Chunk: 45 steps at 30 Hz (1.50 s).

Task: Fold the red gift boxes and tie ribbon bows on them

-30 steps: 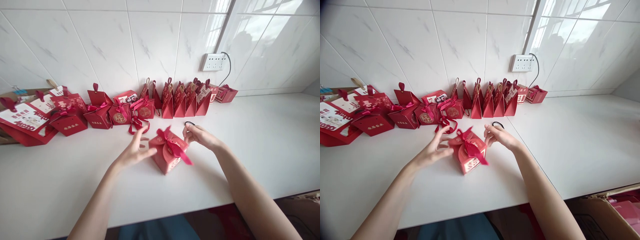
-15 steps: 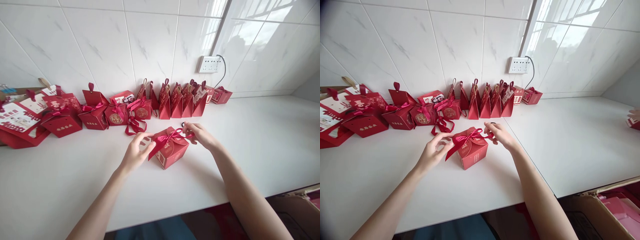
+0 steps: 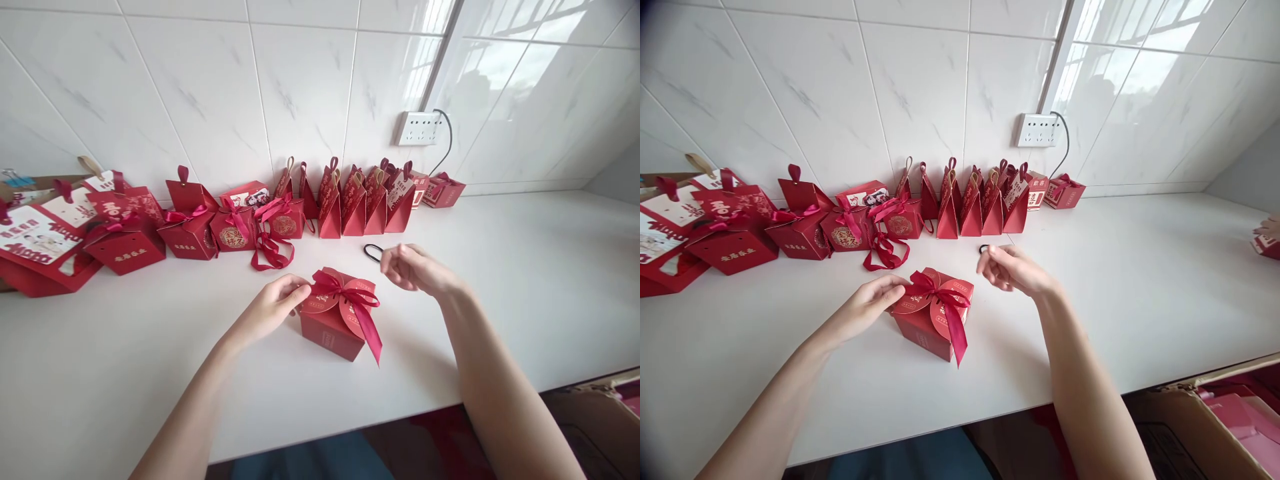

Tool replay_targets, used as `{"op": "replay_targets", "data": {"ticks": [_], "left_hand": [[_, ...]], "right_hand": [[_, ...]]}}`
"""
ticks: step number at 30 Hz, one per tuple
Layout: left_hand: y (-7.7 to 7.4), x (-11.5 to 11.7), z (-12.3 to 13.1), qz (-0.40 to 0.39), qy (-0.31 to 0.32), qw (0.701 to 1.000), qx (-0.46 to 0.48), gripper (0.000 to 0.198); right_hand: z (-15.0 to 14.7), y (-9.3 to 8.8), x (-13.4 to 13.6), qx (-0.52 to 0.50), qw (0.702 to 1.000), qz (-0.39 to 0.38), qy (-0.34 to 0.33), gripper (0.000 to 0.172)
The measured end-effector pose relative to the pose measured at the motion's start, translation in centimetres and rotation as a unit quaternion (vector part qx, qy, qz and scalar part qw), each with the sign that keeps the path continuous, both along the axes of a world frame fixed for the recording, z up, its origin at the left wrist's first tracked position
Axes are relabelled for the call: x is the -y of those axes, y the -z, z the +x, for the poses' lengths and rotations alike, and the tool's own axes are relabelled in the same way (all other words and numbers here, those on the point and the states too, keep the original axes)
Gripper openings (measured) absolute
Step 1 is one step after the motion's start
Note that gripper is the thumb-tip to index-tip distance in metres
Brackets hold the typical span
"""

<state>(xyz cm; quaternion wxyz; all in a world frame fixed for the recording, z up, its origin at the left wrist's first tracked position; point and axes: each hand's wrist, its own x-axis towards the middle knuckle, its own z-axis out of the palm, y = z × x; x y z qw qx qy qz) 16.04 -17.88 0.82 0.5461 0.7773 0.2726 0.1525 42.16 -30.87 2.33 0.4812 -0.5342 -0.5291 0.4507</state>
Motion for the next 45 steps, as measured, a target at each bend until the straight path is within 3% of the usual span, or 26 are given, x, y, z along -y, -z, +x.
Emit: {"op": "replay_targets", "data": {"ticks": [1,3,8,12,16,22,25,28,30,31,33,35,36,40,42,45], "left_hand": [[-0.1,0.1,0.1,0.000,-0.001,1.000,0.003,0.039],[-0.4,0.2,0.1,-0.004,-0.007,1.000,0.007,0.040],[-2.1,1.1,-0.5,-0.073,-0.016,0.997,0.001,0.036],[-3.1,3.4,-1.4,-0.163,-0.012,0.986,-0.003,0.037],[-2.9,5.8,-2.7,-0.194,-0.051,0.980,-0.002,0.037],[-0.7,7.0,-3.9,-0.246,-0.059,0.967,-0.007,0.039],[-0.3,6.6,-5.4,-0.212,-0.015,0.974,-0.073,0.041],[-2.1,5.6,-8.1,-0.131,0.176,0.958,-0.185,0.030],[-4.0,4.4,-9.4,-0.069,0.270,0.939,-0.201,0.021],[-4.9,3.8,-9.6,-0.053,0.269,0.948,-0.162,0.019],[-6.3,2.5,-8.6,0.008,0.192,0.981,-0.004,0.021],[-6.7,1.4,-6.0,0.132,0.084,0.985,0.075,0.016],[-6.6,1.0,-4.5,0.188,0.078,0.976,0.077,0.012],[-5.5,0.1,0.2,0.212,0.185,0.959,0.000,0.015],[-4.9,-0.2,1.0,0.207,0.212,0.955,-0.022,0.014],[-4.1,-0.5,1.1,0.215,0.189,0.958,-0.029,0.008]], "right_hand": [[-0.6,0.0,-0.2,0.024,0.997,0.026,0.068,0.054],[-2.0,0.1,-0.7,0.093,0.988,0.059,0.110,0.046],[-4.4,0.1,-0.8,0.116,0.991,0.024,-0.057,0.075],[-5.1,-0.7,0.5,0.170,0.976,0.063,-0.122,0.102],[-5.8,-1.2,1.2,0.231,0.963,0.057,-0.126,0.097],[-6.1,-0.3,0.0,0.220,0.961,0.060,-0.155,0.085],[-5.8,0.1,-0.4,0.204,0.960,0.050,-0.184,0.090],[-4.9,-0.2,-0.1,0.180,0.965,0.041,-0.189,0.088],[-4.0,-0.6,0.2,0.142,0.978,0.054,-0.142,0.073],[-3.6,-0.9,0.4,0.121,0.985,0.064,-0.103,0.059],[-2.9,-1.3,0.6,0.092,0.993,0.058,-0.039,0.035],[-2.8,-1.5,0.7,0.086,0.995,-0.008,-0.058,0.040],[-3.0,-1.6,0.7,0.086,0.990,-0.056,-0.098,0.045],[-4.5,-1.3,0.4,0.063,0.948,-0.184,-0.250,0.046],[-5.2,-1.2,0.3,0.063,0.947,-0.180,-0.257,0.039],[-5.4,-1.0,0.1,0.106,0.963,-0.125,-0.216,0.028]]}}
